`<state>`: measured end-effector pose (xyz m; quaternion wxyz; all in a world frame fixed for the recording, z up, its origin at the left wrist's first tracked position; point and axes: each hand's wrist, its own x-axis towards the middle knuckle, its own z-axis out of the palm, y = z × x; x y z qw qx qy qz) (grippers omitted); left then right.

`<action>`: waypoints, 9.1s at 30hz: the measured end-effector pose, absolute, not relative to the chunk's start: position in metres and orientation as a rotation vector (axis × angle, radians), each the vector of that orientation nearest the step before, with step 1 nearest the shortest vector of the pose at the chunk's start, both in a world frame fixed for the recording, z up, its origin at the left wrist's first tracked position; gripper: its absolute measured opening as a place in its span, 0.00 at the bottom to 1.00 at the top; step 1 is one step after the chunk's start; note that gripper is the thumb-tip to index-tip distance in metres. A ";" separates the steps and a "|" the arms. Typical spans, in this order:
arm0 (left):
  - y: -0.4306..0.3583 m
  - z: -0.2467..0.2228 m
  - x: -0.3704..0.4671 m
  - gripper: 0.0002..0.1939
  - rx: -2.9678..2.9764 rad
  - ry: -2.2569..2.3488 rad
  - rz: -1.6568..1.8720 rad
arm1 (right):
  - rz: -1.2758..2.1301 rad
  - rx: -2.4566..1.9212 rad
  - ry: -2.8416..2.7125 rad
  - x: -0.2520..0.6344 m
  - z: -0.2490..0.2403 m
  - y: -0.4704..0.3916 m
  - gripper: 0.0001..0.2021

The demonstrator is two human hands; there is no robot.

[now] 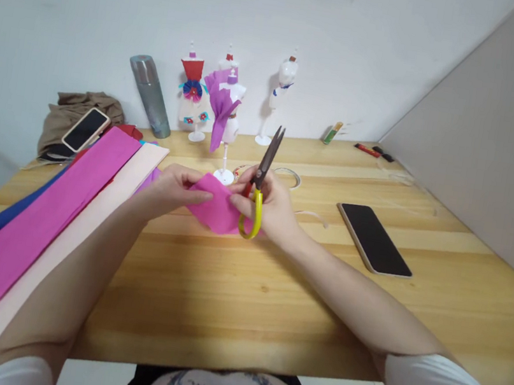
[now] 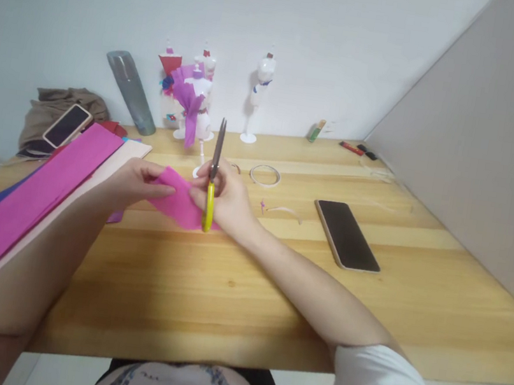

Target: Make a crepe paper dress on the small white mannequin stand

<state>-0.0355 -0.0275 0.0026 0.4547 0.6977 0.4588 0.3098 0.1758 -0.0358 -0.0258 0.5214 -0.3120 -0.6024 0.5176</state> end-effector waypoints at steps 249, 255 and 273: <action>-0.018 0.007 -0.070 0.14 1.485 1.037 1.070 | 1.825 -0.079 -2.040 0.223 -0.046 0.005 0.21; -0.018 0.007 -0.071 0.15 1.489 1.033 1.080 | 1.850 -0.164 -2.017 0.227 -0.051 0.008 0.21; -0.014 0.005 -0.080 0.14 1.547 1.020 1.057 | 1.843 -0.349 -1.981 0.226 -0.054 0.003 0.19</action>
